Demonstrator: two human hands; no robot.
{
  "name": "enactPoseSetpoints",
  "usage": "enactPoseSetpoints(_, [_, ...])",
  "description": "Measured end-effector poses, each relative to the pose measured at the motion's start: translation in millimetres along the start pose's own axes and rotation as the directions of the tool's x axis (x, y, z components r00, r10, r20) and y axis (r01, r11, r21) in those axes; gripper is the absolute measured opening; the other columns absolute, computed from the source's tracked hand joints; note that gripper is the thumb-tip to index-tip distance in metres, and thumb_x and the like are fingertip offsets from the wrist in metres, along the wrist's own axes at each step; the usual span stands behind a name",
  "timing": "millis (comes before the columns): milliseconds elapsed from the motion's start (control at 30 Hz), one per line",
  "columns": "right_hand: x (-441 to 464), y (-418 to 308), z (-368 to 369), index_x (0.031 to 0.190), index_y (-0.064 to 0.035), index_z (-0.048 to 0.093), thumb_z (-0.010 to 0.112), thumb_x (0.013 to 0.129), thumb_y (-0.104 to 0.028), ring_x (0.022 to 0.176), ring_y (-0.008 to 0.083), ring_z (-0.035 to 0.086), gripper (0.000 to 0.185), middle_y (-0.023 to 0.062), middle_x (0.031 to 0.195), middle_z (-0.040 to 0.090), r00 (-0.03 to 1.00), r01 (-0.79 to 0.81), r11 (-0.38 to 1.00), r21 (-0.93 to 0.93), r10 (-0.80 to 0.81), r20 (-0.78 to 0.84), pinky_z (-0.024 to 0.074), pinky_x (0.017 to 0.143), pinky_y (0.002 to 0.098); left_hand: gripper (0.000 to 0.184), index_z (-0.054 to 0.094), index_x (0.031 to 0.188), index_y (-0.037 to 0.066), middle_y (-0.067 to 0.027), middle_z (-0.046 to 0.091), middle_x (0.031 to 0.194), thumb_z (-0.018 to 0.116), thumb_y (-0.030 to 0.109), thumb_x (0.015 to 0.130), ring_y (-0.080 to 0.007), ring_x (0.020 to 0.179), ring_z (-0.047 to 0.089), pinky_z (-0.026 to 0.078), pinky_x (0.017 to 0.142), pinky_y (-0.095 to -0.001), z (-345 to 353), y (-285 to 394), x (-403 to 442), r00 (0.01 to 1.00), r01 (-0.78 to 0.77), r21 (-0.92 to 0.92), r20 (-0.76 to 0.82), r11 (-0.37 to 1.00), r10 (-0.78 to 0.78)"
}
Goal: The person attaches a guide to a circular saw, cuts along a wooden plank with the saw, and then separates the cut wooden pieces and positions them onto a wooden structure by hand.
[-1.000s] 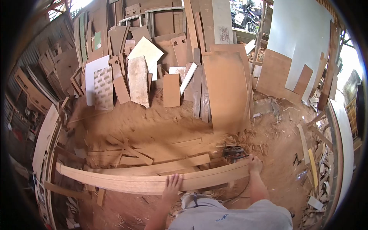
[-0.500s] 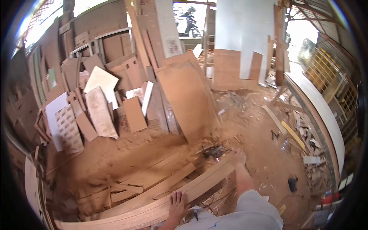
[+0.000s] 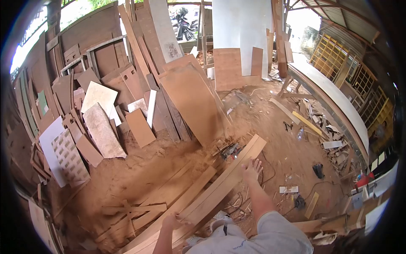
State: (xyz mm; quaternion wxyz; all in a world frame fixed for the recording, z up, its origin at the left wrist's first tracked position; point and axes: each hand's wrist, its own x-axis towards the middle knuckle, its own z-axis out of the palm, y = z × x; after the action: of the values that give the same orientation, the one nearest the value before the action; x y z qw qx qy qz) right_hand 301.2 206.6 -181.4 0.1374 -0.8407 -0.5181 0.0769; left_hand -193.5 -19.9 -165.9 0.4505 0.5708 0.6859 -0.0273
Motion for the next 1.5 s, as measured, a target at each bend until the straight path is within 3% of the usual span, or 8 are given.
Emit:
enactPoseSetpoints(167, [-95.8,-22.8,-6.8,0.174,-0.0118,0.029,0.068,0.099,-0.061,0.168,0.0492,0.006,0.098,0.0335,0.179,0.015,0.994,-0.002,0.994,0.106,-0.01,0.113,0.0068,0.134,0.0661,0.114,0.07,0.127,-0.009,-0.0255,0.077,0.125,0.101,0.074,0.056,-0.0365,0.118,0.074,0.058,0.102,-0.0427,15.3,-37.9,11.3,1.0,0.007,0.008,-0.002,1.0,-0.007])
enactPoseSetpoints(367, [-189.2,-65.5,-9.2,0.176,-0.0062,0.004,0.079,0.086,-0.072,0.167,0.0522,0.004,0.134,0.0412,0.175,0.012,0.972,-0.169,0.92,0.355,0.095,0.216,0.0069,0.135,0.0609,0.122,0.067,0.138,-0.007,-0.0286,0.073,0.135,0.092,0.083,0.06,-0.0381,0.129,0.071,0.056,0.107,-0.0458,-0.7,-17.0,-13.4,0.998,0.029,0.066,0.045,0.997,-0.032])
enactPoseSetpoints(633, [-190.5,-143.7,-6.5,0.175,-0.0097,-0.015,0.092,0.068,-0.073,0.166,0.0565,-0.009,0.163,0.0449,0.174,-0.011,0.826,-0.553,0.768,0.325,0.455,0.332,0.0071,0.133,0.0663,0.095,0.062,0.129,-0.003,-0.0216,0.07,0.124,0.095,0.065,0.071,-0.0404,0.122,0.064,0.052,0.105,-0.0484,26.6,19.6,-78.9,0.907,-0.083,0.221,-0.388,0.972,0.166])
enactPoseSetpoints(900, [-188.3,-73.4,44.7,0.174,-0.0072,-0.016,0.094,0.071,-0.06,0.168,0.0505,-0.005,0.16,0.0374,0.179,-0.004,0.928,-0.371,0.6,0.709,0.229,0.293,0.0121,0.136,0.0542,0.08,0.062,0.124,0.005,-0.019,0.071,0.124,0.094,0.059,0.075,-0.0417,0.119,0.066,0.053,0.101,-0.0503,22.3,-4.6,-95.0,0.934,-0.207,0.241,-0.241,0.948,0.265])
enactPoseSetpoints(1200, [-189.9,-39.5,64.3,0.172,0.0057,-0.005,0.095,0.077,-0.038,0.163,0.0406,0.02,0.145,0.0303,0.176,0.013,0.977,-0.213,0.396,0.893,0.068,0.203,0.0221,0.134,0.0433,0.082,0.066,0.136,0.007,-0.0186,0.08,0.111,0.093,0.055,0.075,-0.0397,0.111,0.075,0.057,0.098,-0.0501,22.0,-130.8,-121.2,0.98,0.014,0.134,0.195,0.991,-0.04])
enactPoseSetpoints(1333, [-190.0,-37.8,27.4,0.171,0.0093,-0.001,0.094,0.08,-0.026,0.153,0.0349,0.037,0.136,0.0263,0.171,0.022,0.908,-0.374,0.208,0.904,-0.116,0.402,0.0319,0.129,0.0373,0.058,0.076,0.11,0.003,-0.0111,0.078,0.085,0.095,0.039,0.069,-0.0342,0.079,0.075,0.059,0.075,-0.05,46.9,-132.2,-147.1,0.964,-0.153,0.325,-0.157,0.933,0.213])
enactPoseSetpoints(1400, [-192.7,-38.2,28.6,0.17,0.0108,-0.002,0.093,0.081,-0.028,0.159,0.0376,0.03,0.136,0.0291,0.174,0.017,0.955,-0.271,0.28,0.921,-0.039,0.293,0.0267,0.132,0.0393,0.067,0.074,0.111,0.001,-0.0131,0.078,0.083,0.098,0.042,0.064,-0.0378,0.08,0.074,0.058,0.079,-0.055,54.0,-138.4,-137.0,0.983,-0.133,0.274,-0.087,0.952,0.162])
enactPoseSetpoints(1500, [-196.9,-43.1,11.2,0.17,0.01,-0.004,0.093,0.082,-0.032,0.159,0.0385,0.03,0.137,0.0323,0.173,0.021,0.984,-0.156,0.558,0.815,0.014,0.178,0.0273,0.132,0.0415,0.064,0.072,0.107,0.001,-0.0131,0.077,0.08,0.098,0.042,0.065,-0.0365,0.077,0.074,0.058,0.075,-0.0532,65.6,-145.7,-139.1,0.864,-0.329,0.346,-0.265,0.878,0.428])
